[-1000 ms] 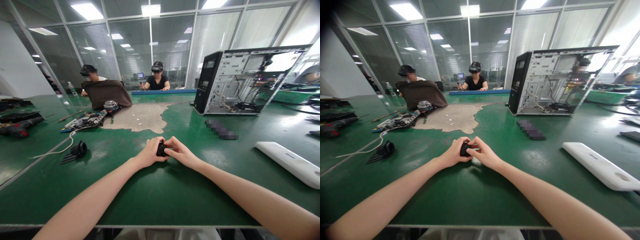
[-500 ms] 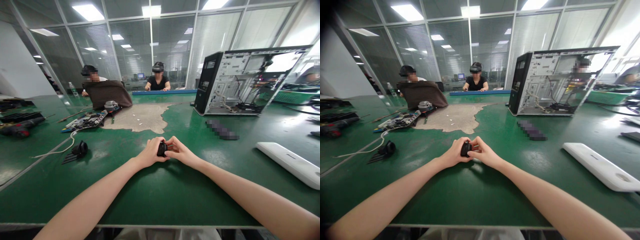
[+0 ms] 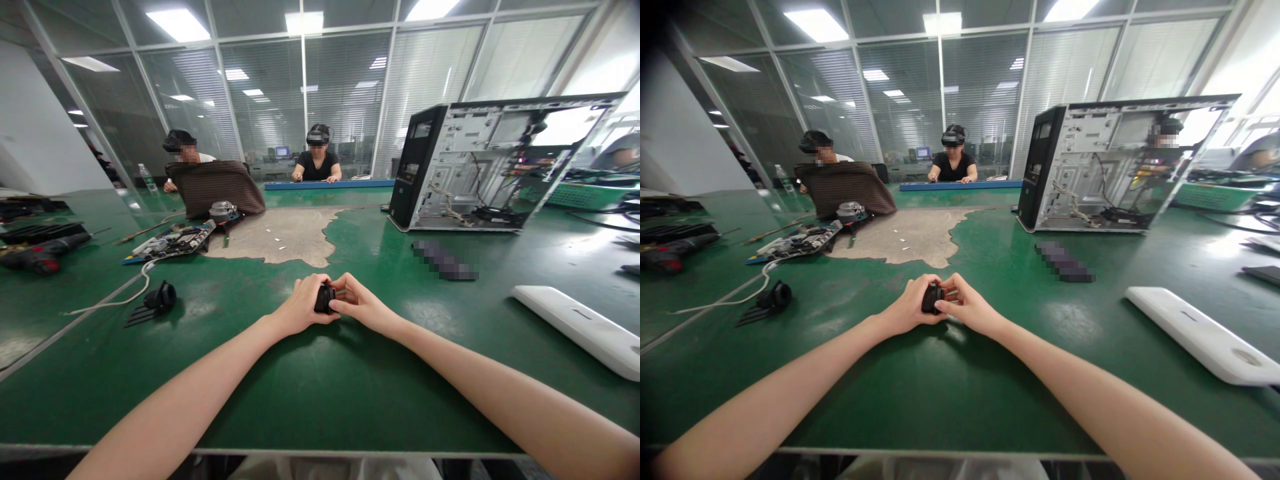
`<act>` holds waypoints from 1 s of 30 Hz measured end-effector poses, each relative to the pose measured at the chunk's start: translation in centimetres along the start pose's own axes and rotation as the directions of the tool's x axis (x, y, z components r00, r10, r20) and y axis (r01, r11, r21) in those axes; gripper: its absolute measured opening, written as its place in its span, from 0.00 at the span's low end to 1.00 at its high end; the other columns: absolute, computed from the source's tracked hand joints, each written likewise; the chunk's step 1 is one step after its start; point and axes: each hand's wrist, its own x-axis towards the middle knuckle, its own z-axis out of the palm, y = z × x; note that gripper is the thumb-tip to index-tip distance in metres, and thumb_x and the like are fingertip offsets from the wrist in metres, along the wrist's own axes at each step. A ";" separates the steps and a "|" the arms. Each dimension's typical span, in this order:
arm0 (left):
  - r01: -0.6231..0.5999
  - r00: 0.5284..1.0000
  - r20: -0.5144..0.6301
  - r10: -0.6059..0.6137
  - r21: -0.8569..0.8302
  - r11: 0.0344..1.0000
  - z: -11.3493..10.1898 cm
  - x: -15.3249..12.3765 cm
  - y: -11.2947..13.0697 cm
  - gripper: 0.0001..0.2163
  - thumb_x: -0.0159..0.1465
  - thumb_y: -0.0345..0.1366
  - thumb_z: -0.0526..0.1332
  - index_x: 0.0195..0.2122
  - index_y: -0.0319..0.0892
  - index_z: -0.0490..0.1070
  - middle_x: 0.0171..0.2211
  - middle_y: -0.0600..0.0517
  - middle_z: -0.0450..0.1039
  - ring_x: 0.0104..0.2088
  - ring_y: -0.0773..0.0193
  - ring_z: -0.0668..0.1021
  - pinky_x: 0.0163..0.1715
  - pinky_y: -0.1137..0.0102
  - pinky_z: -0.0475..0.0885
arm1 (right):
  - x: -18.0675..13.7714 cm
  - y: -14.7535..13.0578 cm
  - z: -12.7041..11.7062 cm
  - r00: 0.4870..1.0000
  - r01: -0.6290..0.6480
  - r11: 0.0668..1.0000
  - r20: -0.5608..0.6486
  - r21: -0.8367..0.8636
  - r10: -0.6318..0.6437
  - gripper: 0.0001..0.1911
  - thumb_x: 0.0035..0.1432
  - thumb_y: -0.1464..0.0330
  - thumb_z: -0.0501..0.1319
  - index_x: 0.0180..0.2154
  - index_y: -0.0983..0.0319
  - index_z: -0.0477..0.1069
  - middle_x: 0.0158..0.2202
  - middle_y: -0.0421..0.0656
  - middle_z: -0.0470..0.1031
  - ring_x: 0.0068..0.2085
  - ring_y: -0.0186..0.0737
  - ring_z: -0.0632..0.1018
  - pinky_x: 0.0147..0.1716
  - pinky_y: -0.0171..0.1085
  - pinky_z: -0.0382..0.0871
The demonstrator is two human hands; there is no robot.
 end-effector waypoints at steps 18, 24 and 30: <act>0.015 1.000 -0.005 -0.015 -0.005 1.000 0.1 -0.1 -0.2 0.24 0.52 0.42 0.63 0.46 0.44 0.53 0.42 0.51 0.64 0.40 0.58 0.68 0.41 0.63 0.59 | -0.3 -0.1 -0.2 1.000 -0.013 1.000 0.029 0.015 0.013 0.16 0.48 0.65 0.63 0.37 0.59 0.59 0.38 0.40 0.65 0.38 0.35 0.73 0.35 0.36 0.68; 0.011 1.000 -0.006 -0.011 -0.009 1.000 0.1 0.0 -0.2 0.26 0.51 0.43 0.63 0.46 0.44 0.53 0.43 0.50 0.64 0.41 0.58 0.68 0.42 0.63 0.58 | -0.1 -0.1 0.2 0.999 -0.004 1.000 -0.046 -0.031 0.002 0.13 0.51 0.62 0.60 0.35 0.59 0.59 0.36 0.39 0.65 0.35 0.33 0.73 0.36 0.37 0.68; 0.018 1.000 0.004 -0.018 -0.023 1.000 0.0 0.1 0.0 0.25 0.51 0.44 0.63 0.46 0.45 0.54 0.42 0.50 0.65 0.42 0.57 0.68 0.41 0.63 0.58 | 0.1 0.1 0.0 0.998 -0.043 0.997 -0.044 -0.063 0.040 0.14 0.51 0.62 0.60 0.38 0.60 0.60 0.38 0.41 0.67 0.36 0.35 0.73 0.37 0.39 0.68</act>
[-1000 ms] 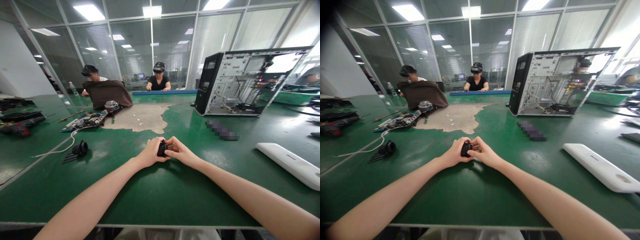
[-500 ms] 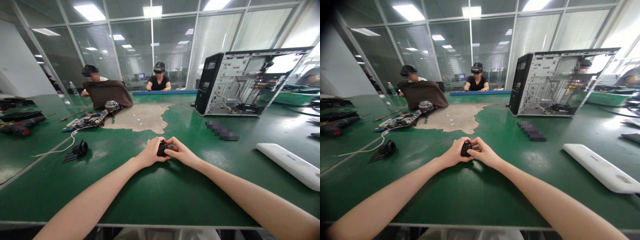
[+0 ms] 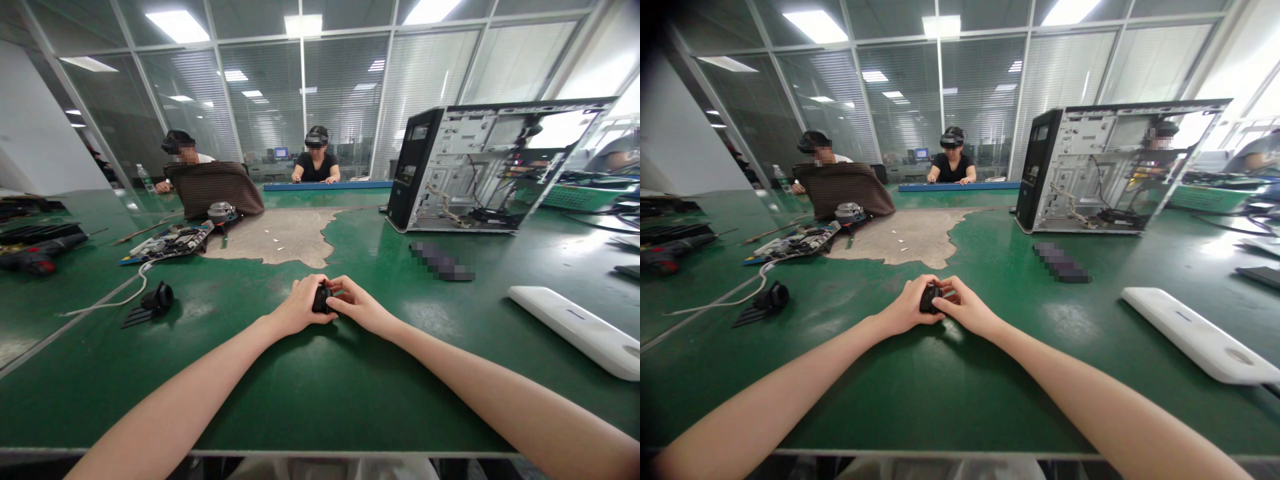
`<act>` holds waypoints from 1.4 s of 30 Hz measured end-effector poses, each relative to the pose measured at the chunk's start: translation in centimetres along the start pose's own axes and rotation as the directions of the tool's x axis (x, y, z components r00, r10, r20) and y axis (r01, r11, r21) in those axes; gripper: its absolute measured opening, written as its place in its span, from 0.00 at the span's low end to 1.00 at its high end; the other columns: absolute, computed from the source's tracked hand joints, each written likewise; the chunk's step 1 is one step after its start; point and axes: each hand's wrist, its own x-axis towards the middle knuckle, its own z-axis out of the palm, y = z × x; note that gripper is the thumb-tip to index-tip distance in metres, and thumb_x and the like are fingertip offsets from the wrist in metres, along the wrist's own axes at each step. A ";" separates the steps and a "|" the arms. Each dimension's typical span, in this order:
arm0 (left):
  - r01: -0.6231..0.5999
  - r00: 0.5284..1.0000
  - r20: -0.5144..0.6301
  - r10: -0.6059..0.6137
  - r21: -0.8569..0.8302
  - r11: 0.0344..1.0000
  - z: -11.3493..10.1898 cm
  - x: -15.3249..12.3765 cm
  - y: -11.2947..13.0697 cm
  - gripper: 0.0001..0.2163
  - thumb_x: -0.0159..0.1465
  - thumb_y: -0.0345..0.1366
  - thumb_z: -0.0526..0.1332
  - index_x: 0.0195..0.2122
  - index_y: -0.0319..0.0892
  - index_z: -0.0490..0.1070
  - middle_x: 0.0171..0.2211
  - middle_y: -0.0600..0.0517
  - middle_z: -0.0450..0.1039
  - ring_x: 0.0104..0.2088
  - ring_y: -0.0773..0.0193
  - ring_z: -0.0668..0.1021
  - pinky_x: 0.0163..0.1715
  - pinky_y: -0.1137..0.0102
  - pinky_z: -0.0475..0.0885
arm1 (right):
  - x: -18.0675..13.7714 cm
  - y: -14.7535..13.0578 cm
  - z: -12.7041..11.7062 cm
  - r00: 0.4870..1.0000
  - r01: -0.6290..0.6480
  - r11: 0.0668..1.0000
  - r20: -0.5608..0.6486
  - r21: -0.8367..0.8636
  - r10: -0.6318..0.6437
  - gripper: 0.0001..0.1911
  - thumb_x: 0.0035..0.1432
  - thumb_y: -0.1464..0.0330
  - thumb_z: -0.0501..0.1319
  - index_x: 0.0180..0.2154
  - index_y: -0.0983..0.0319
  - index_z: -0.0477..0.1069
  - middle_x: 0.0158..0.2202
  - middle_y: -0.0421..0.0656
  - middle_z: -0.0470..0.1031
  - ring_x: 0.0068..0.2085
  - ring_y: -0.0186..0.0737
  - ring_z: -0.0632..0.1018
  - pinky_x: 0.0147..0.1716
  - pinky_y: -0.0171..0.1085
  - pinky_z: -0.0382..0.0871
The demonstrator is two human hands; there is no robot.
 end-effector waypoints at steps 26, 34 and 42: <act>-0.022 1.000 -0.012 0.022 0.048 0.999 -0.4 -0.2 0.6 0.23 0.51 0.42 0.61 0.45 0.44 0.54 0.41 0.50 0.63 0.40 0.57 0.68 0.40 0.62 0.59 | -0.3 -0.3 0.4 0.998 0.031 1.000 -0.046 0.004 -0.030 0.11 0.51 0.63 0.60 0.35 0.60 0.60 0.35 0.39 0.67 0.37 0.36 0.73 0.37 0.38 0.68; -0.019 1.000 -0.009 0.020 0.040 0.999 -0.4 -0.3 0.8 0.23 0.51 0.42 0.61 0.45 0.44 0.55 0.40 0.50 0.64 0.40 0.57 0.68 0.40 0.62 0.59 | -0.3 0.0 0.1 1.000 0.013 1.000 -0.013 -0.004 -0.013 0.12 0.51 0.64 0.60 0.36 0.60 0.60 0.36 0.40 0.67 0.38 0.36 0.73 0.36 0.38 0.70; -0.019 1.000 -0.020 0.020 0.035 0.999 -0.3 -0.2 0.6 0.22 0.51 0.41 0.61 0.45 0.44 0.55 0.41 0.50 0.64 0.40 0.58 0.68 0.41 0.63 0.59 | -0.3 -0.2 0.5 0.993 0.060 0.996 -0.098 -0.059 -0.066 0.10 0.51 0.64 0.60 0.34 0.60 0.62 0.37 0.41 0.67 0.41 0.39 0.73 0.39 0.40 0.69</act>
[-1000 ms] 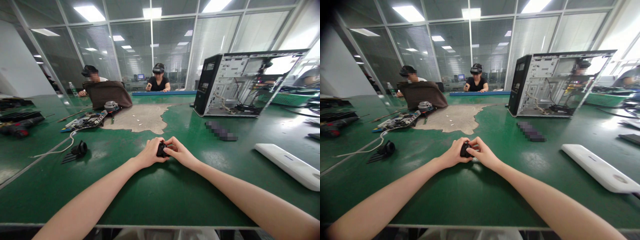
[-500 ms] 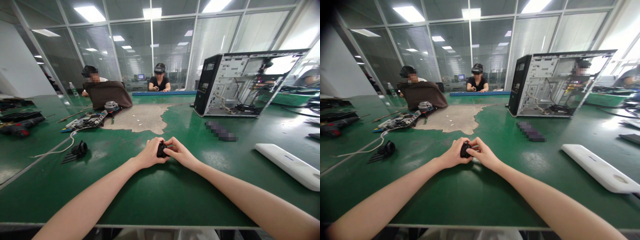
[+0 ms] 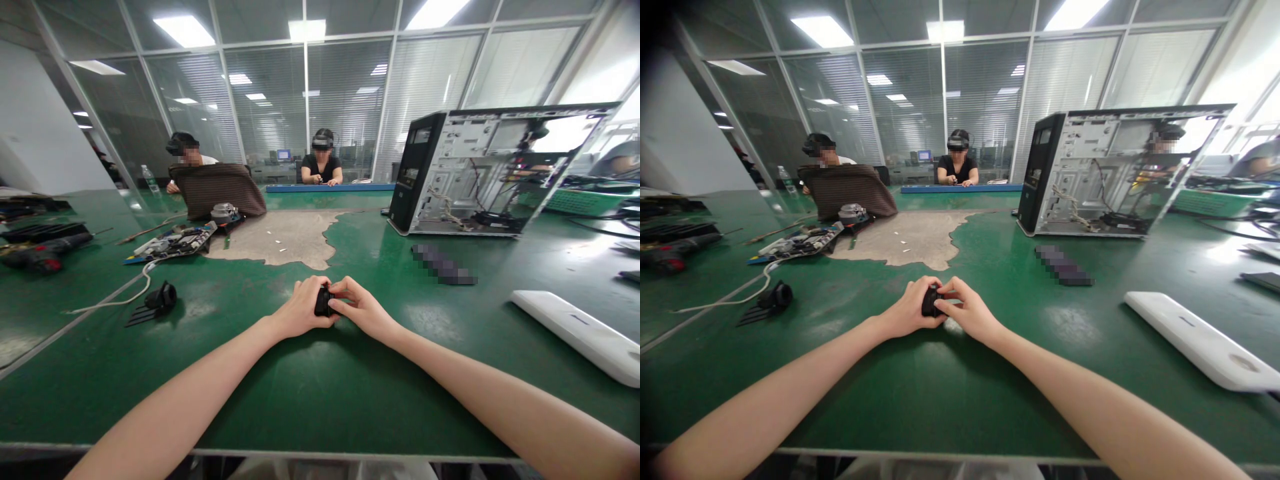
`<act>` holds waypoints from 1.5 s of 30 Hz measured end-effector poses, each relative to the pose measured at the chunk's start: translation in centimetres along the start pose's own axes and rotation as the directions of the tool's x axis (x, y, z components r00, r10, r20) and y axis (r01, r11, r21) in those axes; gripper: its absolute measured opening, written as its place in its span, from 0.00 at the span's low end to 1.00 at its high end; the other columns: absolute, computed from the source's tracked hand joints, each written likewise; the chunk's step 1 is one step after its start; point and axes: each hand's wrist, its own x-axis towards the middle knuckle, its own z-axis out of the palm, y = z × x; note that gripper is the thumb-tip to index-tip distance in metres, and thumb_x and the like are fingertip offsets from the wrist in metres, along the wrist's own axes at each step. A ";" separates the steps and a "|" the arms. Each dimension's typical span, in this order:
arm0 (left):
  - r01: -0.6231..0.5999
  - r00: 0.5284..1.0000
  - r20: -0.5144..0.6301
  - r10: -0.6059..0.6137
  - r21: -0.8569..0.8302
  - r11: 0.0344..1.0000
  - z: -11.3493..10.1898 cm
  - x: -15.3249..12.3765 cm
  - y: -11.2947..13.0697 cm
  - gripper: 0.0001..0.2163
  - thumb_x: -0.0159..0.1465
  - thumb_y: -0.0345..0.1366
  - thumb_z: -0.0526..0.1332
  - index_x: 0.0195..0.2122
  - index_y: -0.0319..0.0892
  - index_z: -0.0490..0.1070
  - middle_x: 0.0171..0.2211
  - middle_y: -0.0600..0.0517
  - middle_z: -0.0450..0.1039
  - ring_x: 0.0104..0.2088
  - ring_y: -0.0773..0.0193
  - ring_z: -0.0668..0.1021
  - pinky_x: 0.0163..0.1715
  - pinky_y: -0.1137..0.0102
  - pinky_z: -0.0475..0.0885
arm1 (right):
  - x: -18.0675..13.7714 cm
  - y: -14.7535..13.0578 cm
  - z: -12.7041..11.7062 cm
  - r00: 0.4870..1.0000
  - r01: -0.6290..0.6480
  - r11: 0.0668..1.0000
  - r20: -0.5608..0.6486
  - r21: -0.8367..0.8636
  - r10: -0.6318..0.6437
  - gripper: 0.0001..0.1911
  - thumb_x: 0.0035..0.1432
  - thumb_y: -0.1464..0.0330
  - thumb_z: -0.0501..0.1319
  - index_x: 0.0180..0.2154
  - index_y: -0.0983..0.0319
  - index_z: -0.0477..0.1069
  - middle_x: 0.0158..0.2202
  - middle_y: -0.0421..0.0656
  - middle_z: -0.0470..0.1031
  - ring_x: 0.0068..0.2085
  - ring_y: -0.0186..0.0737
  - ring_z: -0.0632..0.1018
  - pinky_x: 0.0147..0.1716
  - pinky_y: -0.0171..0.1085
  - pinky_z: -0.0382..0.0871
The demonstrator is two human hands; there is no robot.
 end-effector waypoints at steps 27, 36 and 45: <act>0.002 1.000 0.001 -0.002 0.017 1.000 0.0 0.0 -0.4 0.23 0.52 0.42 0.61 0.45 0.43 0.54 0.40 0.50 0.64 0.39 0.58 0.68 0.40 0.64 0.60 | -0.3 0.1 -0.1 0.996 0.006 0.997 0.090 0.080 -0.013 0.12 0.52 0.66 0.60 0.38 0.59 0.61 0.39 0.41 0.68 0.41 0.37 0.74 0.39 0.38 0.69; -0.015 1.000 -0.002 0.015 0.004 1.000 0.2 0.0 -0.5 0.23 0.52 0.43 0.61 0.46 0.44 0.54 0.40 0.50 0.64 0.40 0.58 0.69 0.41 0.64 0.59 | 0.1 0.5 0.0 0.999 -0.034 0.999 0.035 -0.012 0.034 0.12 0.52 0.66 0.59 0.38 0.60 0.61 0.38 0.42 0.68 0.41 0.38 0.73 0.40 0.40 0.70; 0.000 1.000 0.015 0.000 0.006 1.000 -0.1 0.1 -0.2 0.22 0.52 0.41 0.61 0.45 0.44 0.54 0.40 0.50 0.63 0.39 0.58 0.68 0.39 0.64 0.59 | -0.4 0.3 0.3 0.999 -0.001 0.998 0.049 0.061 -0.002 0.10 0.53 0.66 0.58 0.37 0.60 0.59 0.37 0.41 0.68 0.42 0.39 0.74 0.38 0.39 0.71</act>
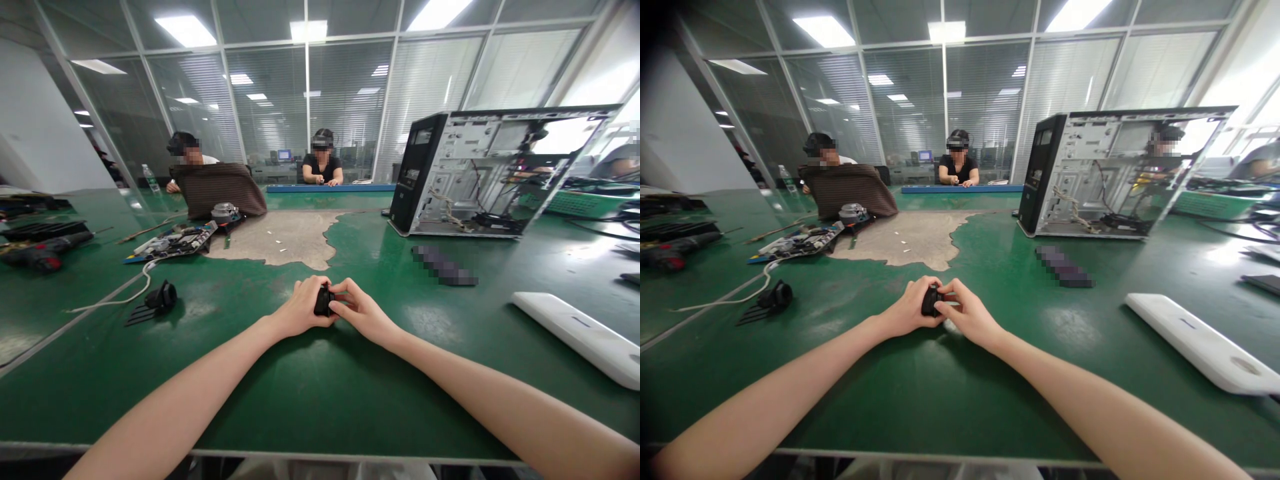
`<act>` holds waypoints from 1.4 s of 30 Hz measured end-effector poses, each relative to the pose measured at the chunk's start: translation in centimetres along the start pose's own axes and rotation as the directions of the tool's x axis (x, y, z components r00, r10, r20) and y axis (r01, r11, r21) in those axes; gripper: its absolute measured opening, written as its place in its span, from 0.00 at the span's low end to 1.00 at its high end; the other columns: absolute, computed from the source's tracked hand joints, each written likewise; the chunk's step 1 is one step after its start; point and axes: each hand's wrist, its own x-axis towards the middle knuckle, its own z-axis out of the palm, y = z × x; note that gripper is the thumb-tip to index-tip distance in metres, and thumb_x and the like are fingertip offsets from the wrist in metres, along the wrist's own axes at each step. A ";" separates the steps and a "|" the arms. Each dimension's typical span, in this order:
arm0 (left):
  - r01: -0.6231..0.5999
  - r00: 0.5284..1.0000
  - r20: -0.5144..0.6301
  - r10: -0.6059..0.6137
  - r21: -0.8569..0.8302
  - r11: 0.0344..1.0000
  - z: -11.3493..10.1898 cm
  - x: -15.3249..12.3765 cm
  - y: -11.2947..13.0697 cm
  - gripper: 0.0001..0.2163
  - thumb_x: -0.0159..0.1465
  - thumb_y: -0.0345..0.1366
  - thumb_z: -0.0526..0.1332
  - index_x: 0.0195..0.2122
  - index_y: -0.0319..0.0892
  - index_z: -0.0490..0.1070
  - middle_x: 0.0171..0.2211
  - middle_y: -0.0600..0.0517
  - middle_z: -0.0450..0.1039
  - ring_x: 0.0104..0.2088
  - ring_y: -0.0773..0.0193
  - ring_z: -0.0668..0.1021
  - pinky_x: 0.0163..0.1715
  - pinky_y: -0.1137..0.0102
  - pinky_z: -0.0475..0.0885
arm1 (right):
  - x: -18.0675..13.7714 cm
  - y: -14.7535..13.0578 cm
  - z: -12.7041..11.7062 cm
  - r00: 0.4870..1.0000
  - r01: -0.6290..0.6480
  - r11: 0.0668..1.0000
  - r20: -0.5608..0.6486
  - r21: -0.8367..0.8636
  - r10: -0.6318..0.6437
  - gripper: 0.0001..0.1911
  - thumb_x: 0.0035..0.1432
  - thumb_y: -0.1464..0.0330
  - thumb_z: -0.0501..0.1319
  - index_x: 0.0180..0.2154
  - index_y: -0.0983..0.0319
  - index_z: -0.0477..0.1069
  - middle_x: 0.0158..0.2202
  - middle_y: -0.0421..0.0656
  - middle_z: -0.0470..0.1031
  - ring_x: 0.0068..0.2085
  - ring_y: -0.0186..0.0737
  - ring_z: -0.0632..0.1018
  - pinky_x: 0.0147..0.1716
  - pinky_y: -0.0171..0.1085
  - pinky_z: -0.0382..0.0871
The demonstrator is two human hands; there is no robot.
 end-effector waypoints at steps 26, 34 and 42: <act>0.001 1.000 -0.005 -0.001 -0.001 1.000 0.2 0.0 -0.3 0.22 0.51 0.40 0.62 0.45 0.44 0.54 0.41 0.51 0.64 0.40 0.58 0.69 0.40 0.64 0.59 | 0.1 0.1 -0.2 1.000 0.008 1.000 0.010 -0.014 -0.008 0.11 0.51 0.67 0.59 0.38 0.60 0.60 0.39 0.42 0.67 0.44 0.40 0.73 0.41 0.41 0.70; 0.012 1.000 -0.009 -0.012 -0.010 1.000 0.1 0.1 0.0 0.22 0.52 0.42 0.61 0.44 0.44 0.55 0.41 0.51 0.64 0.40 0.58 0.69 0.40 0.64 0.59 | 0.2 0.3 -0.2 0.999 0.012 0.998 -0.042 -0.054 -0.014 0.11 0.52 0.67 0.59 0.38 0.60 0.61 0.40 0.42 0.67 0.44 0.39 0.72 0.41 0.41 0.70; 0.015 1.000 0.003 -0.015 -0.010 1.000 0.1 0.1 -0.1 0.22 0.51 0.39 0.62 0.45 0.44 0.55 0.41 0.51 0.64 0.40 0.58 0.68 0.40 0.64 0.59 | -0.1 0.1 -0.3 0.999 0.033 0.999 0.034 0.004 -0.033 0.11 0.53 0.67 0.59 0.39 0.59 0.60 0.41 0.42 0.67 0.45 0.39 0.72 0.41 0.39 0.71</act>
